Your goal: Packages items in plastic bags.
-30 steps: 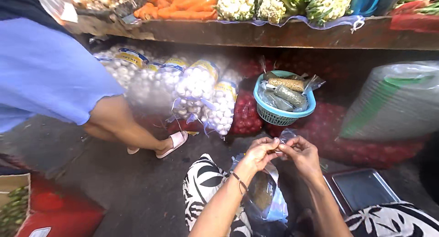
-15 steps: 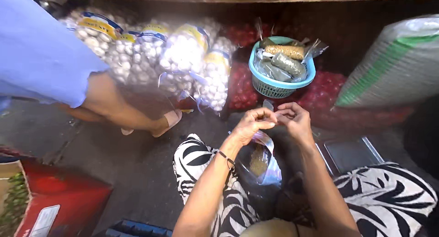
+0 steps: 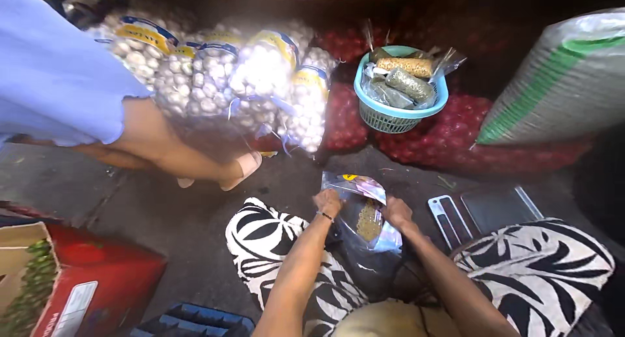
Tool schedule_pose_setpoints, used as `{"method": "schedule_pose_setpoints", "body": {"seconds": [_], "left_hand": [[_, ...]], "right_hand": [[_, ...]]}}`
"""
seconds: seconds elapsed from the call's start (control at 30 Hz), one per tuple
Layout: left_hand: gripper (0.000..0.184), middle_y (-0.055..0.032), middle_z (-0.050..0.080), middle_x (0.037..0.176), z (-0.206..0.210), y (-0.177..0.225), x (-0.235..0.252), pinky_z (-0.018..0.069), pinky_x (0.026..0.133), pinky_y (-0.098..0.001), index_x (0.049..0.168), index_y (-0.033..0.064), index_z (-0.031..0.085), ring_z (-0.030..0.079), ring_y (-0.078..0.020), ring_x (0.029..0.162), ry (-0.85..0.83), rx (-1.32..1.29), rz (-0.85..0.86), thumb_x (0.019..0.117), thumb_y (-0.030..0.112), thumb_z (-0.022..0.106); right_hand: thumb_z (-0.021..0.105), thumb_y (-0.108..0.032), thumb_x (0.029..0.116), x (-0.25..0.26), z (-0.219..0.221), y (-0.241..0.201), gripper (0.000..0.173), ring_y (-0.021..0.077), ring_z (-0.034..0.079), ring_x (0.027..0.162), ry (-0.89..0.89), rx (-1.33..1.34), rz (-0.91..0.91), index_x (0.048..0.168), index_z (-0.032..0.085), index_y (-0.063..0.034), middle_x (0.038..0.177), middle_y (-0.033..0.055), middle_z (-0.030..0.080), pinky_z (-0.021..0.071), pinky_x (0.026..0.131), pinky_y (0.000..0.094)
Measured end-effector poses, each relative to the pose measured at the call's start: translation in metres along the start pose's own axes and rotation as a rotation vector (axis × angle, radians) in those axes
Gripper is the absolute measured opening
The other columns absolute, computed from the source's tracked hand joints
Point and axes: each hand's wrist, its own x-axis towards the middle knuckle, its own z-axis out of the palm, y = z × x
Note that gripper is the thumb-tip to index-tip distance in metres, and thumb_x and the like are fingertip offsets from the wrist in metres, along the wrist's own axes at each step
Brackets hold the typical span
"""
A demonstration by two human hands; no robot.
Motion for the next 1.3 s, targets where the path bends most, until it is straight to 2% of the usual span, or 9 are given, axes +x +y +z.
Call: {"method": "schedule_pose_setpoints", "body": {"seconds": [0.1, 0.23, 0.37, 0.53, 0.77, 0.9, 1.07, 1.23, 1.3], "left_hand": [[0.036, -0.0230, 0.065, 0.129, -0.003, 0.010, -0.006, 0.0511, 0.095, -0.0579, 0.124, -0.0013, 0.065, 0.063, -0.0385, 0.123, 0.082, -0.030, 0.050, 0.1033, 0.025, 0.052], [0.047, -0.0214, 0.070, 0.121, -0.035, 0.030, -0.041, 0.0491, 0.098, -0.0560, 0.115, -0.0004, 0.071, 0.066, -0.0375, 0.118, 0.376, -0.155, 0.208, 0.1105, 0.031, 0.037], [0.038, -0.0173, 0.071, 0.077, -0.021, 0.038, -0.041, 0.0551, 0.065, -0.0491, 0.077, -0.0009, 0.073, 0.072, -0.0342, 0.071, 1.139, -0.212, 0.492, 0.1021, 0.022, 0.055], [0.038, -0.0151, 0.067, 0.070, -0.025, 0.053, -0.033, 0.0543, 0.061, -0.0455, 0.072, -0.0012, 0.071, 0.069, -0.0315, 0.064, 1.266, -0.298, 0.556, 0.1005, 0.022, 0.058], [0.051, -0.0221, 0.073, 0.103, -0.048, 0.050, -0.057, 0.0532, 0.088, -0.0543, 0.098, -0.0028, 0.073, 0.071, -0.0380, 0.103, 0.561, -0.307, 0.399, 0.1107, 0.031, 0.037], [0.054, -0.0236, 0.070, 0.118, -0.051, 0.045, -0.057, 0.0498, 0.095, -0.0572, 0.111, -0.0023, 0.070, 0.065, -0.0389, 0.118, 0.215, -0.189, 0.338, 0.1119, 0.036, 0.032], [0.051, -0.0251, 0.070, 0.116, -0.029, 0.043, -0.067, 0.0501, 0.093, -0.0592, 0.109, -0.0033, 0.070, 0.067, -0.0413, 0.114, 0.137, -0.058, 0.425, 0.1110, 0.034, 0.036], [0.046, -0.0243, 0.073, 0.102, -0.014, 0.038, -0.087, 0.0546, 0.082, -0.0595, 0.097, -0.0020, 0.073, 0.071, -0.0427, 0.101, 0.253, -0.068, 0.527, 0.1075, 0.032, 0.044], [0.043, -0.0233, 0.073, 0.100, -0.012, 0.037, -0.085, 0.0551, 0.081, -0.0598, 0.097, -0.0010, 0.074, 0.071, -0.0421, 0.099, 0.268, -0.085, 0.554, 0.1069, 0.031, 0.046]], "right_hand": [[0.050, -0.021, 0.1043, -0.014, -0.014, -0.002, 0.039, 0.0403, 0.065, 0.119, 0.118, 0.036, -0.022, 0.138, 0.057, -0.0024, 0.122, 0.0242, 0.068, 0.0505, 0.097, 0.0580], [0.047, -0.024, 0.1067, -0.048, -0.050, 0.006, 0.046, 0.0461, 0.069, 0.108, 0.402, 0.126, -0.052, 0.147, 0.048, -0.0015, 0.109, 0.0270, 0.071, 0.0521, 0.092, 0.0606], [0.054, -0.016, 0.1002, -0.054, -0.054, 0.029, 0.042, 0.0520, 0.071, 0.078, 0.884, 0.255, -0.220, 0.133, 0.057, 0.0091, 0.084, 0.0291, 0.071, 0.0532, 0.069, 0.0669], [0.055, -0.013, 0.1014, -0.031, -0.058, 0.036, 0.045, 0.0529, 0.070, 0.090, 0.844, 0.372, -0.112, 0.140, 0.052, 0.0096, 0.095, 0.0323, 0.071, 0.0527, 0.081, 0.0672], [0.065, -0.023, 0.0976, -0.032, -0.040, 0.047, 0.054, 0.0447, 0.071, 0.095, 0.698, 0.377, -0.120, 0.144, 0.049, -0.0010, 0.106, 0.0255, 0.071, 0.0542, 0.083, 0.0635], [0.054, -0.011, 0.1003, -0.061, -0.008, 0.019, 0.038, 0.0446, 0.066, 0.113, 0.615, 0.170, -0.410, 0.133, 0.059, 0.0080, 0.127, 0.0292, 0.063, 0.0555, 0.093, 0.0569], [0.062, -0.015, 0.0985, -0.018, 0.016, -0.032, 0.047, 0.0430, 0.053, 0.133, -0.224, 0.028, -0.465, 0.139, 0.054, 0.0081, 0.140, 0.0299, 0.056, 0.0402, 0.112, 0.0570], [0.045, -0.021, 0.1098, -0.048, -0.045, -0.068, 0.052, 0.0351, 0.033, 0.151, -0.280, 0.123, -0.141, 0.150, 0.040, 0.0109, 0.159, 0.0264, 0.038, 0.0210, 0.126, 0.0424], [0.047, -0.013, 0.1088, -0.067, -0.042, -0.071, 0.046, 0.0347, 0.039, 0.148, -0.106, 0.400, -0.037, 0.146, 0.043, 0.0140, 0.154, 0.0282, 0.045, 0.0244, 0.124, 0.0408]]}}
